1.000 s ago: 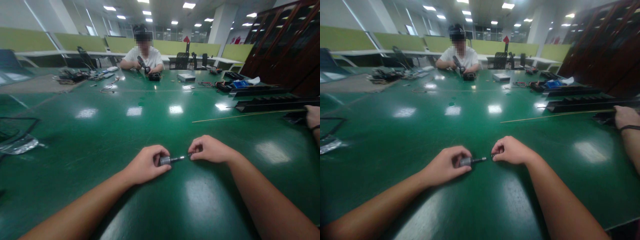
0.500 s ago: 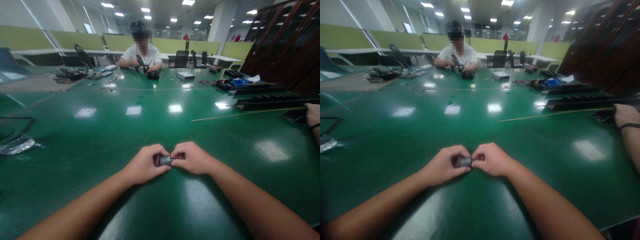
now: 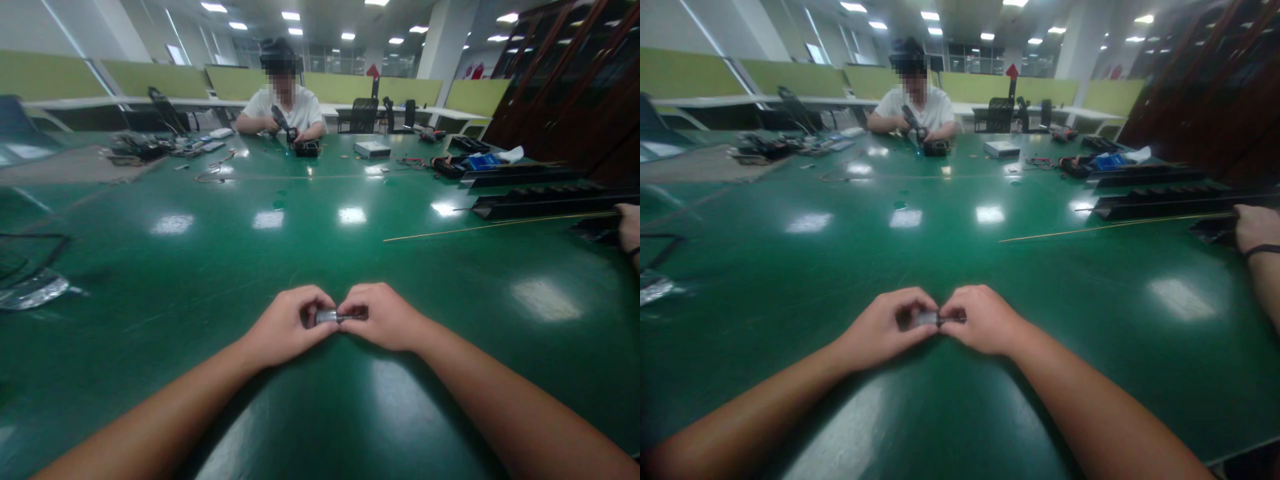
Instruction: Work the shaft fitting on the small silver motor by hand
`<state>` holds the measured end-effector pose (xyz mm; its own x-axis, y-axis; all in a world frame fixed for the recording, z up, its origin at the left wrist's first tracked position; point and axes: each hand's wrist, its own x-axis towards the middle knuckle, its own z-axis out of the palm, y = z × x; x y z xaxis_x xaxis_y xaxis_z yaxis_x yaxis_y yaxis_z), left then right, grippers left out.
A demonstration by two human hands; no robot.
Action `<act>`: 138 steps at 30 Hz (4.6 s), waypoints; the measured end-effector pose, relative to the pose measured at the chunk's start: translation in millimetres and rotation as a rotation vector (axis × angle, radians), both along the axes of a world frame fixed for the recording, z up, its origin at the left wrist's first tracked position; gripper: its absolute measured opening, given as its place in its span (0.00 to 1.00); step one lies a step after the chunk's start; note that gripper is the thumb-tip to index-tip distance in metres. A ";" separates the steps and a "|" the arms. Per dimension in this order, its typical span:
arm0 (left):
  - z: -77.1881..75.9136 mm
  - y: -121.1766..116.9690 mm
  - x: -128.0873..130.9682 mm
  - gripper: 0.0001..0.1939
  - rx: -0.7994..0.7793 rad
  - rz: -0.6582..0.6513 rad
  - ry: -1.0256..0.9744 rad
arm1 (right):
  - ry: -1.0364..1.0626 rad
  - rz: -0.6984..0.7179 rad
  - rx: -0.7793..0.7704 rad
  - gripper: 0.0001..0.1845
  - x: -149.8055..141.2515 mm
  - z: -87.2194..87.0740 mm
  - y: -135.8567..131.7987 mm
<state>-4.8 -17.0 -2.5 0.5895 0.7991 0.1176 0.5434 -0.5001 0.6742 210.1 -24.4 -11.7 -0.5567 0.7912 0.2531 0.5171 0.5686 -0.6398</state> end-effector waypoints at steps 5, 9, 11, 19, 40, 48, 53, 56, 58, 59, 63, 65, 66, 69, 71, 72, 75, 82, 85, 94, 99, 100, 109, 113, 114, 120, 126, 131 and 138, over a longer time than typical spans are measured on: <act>0.0 0.5 0.9 0.10 -0.010 0.001 0.018 | -0.009 0.012 -0.033 0.07 3.5 2.6 -0.1; -0.2 1.1 0.3 0.10 -0.005 0.001 0.023 | 0.017 -0.022 -0.086 0.09 4.3 2.1 -0.7; -0.3 1.1 0.0 0.10 0.004 -0.005 0.027 | 0.037 -0.054 -0.123 0.09 4.0 1.9 -1.2; 0.0 0.8 0.2 0.10 0.015 -0.017 0.023 | 0.013 -0.004 -0.075 0.06 5.9 5.4 -1.9; 0.4 0.2 -0.8 0.10 0.030 -0.013 0.029 | -0.050 -0.039 -0.179 0.07 23.9 11.4 1.1; 1.2 -0.7 -0.8 0.10 0.011 -0.006 0.021 | -0.081 -0.036 -0.168 0.06 28.4 13.9 3.0; 1.0 -0.8 -1.0 0.10 0.011 -0.013 0.017 | -0.085 -0.035 -0.181 0.06 32.3 15.3 3.9; 0.9 -1.0 -1.0 0.10 0.012 -0.012 0.021 | -0.092 -0.036 -0.203 0.07 36.2 15.8 5.1; 1.1 -1.1 -0.9 0.10 0.012 -0.012 0.022 | -0.099 -0.033 -0.215 0.07 39.4 15.8 6.2; 1.2 -1.1 -0.7 0.10 0.011 -0.013 0.022 | -0.102 -0.034 -0.221 0.07 41.2 15.8 6.8; 1.6 -1.2 -0.6 0.10 0.013 -0.017 0.024 | -0.108 -0.045 -0.264 0.07 48.8 15.8 9.1; 1.4 -1.3 -1.1 0.11 0.015 -0.015 0.025 | -0.112 -0.055 -0.298 0.07 52.3 16.3 10.1; 1.1 -1.4 -1.4 0.11 0.015 -0.013 0.023 | -0.115 -0.061 -0.314 0.08 53.8 16.7 10.4; 0.2 -1.7 -2.9 0.11 0.011 -0.013 0.020 | -0.134 -0.078 -0.342 0.08 57.1 18.1 11.1; -0.3 -1.9 -3.8 0.11 0.011 -0.016 0.019 | -0.140 -0.085 -0.360 0.08 58.4 19.1 11.4; -0.4 -1.9 -4.1 0.11 0.011 -0.016 0.019 | -0.142 -0.086 -0.370 0.08 58.9 19.6 11.5; -0.5 -1.9 -4.7 0.11 0.007 -0.011 0.019 | -0.143 -0.079 -0.381 0.08 59.9 20.9 11.7; -0.7 -1.5 -4.6 0.11 0.004 -0.008 0.018 | -0.177 -0.054 -0.343 0.08 59.7 23.4 11.5; -0.9 -1.4 -4.6 0.11 -0.003 -0.011 0.019 | -0.168 -0.050 -0.366 0.09 59.3 23.2 11.2; 0.4 -1.7 -2.7 0.11 0.001 -0.016 0.022 | -0.169 -0.042 -0.378 0.09 56.5 23.4 10.5; 0.0 -1.4 -3.1 0.11 -0.009 -0.005 0.023 | -0.167 -0.049 -0.374 0.09 55.5 22.8 10.1; -0.3 -1.3 -3.4 0.11 -0.009 -0.007 0.023 | -0.165 -0.049 -0.375 0.09 55.4 22.4 10.2; 0.0 -1.1 -2.1 0.11 0.002 -0.016 0.018 | -0.152 -0.033 -0.338 0.08 52.1 20.9 7.4; -1.7 -0.8 -0.2 0.11 0.006 -0.027 0.018 | -0.129 -0.033 -0.275 0.07 36.6 16.3 3.1; -2.3 -0.6 -0.2 0.10 0.013 -0.031 0.017 | -0.108 -0.033 -0.241 0.07 29.9 14.1 1.9; -1.2 2.2 -3.4 0.12 0.052 -0.049 0.002 | -0.053 -0.012 0.014 0.05 -1.1 1.0 -0.5; 0.6 1.5 -0.9 0.11 -0.020 -0.021 0.013 | -0.028 0.027 0.030 0.06 5.7 -1.1 1.8; 1.8 -0.4 1.7 0.10 -0.010 -0.017 0.033 | -0.033 0.033 0.021 0.06 6.3 -1.2 0.8; 3.1 -0.9 1.8 0.09 -0.010 -0.020 0.037 | -0.056 0.026 0.002 0.06 6.0 3.1 -0.6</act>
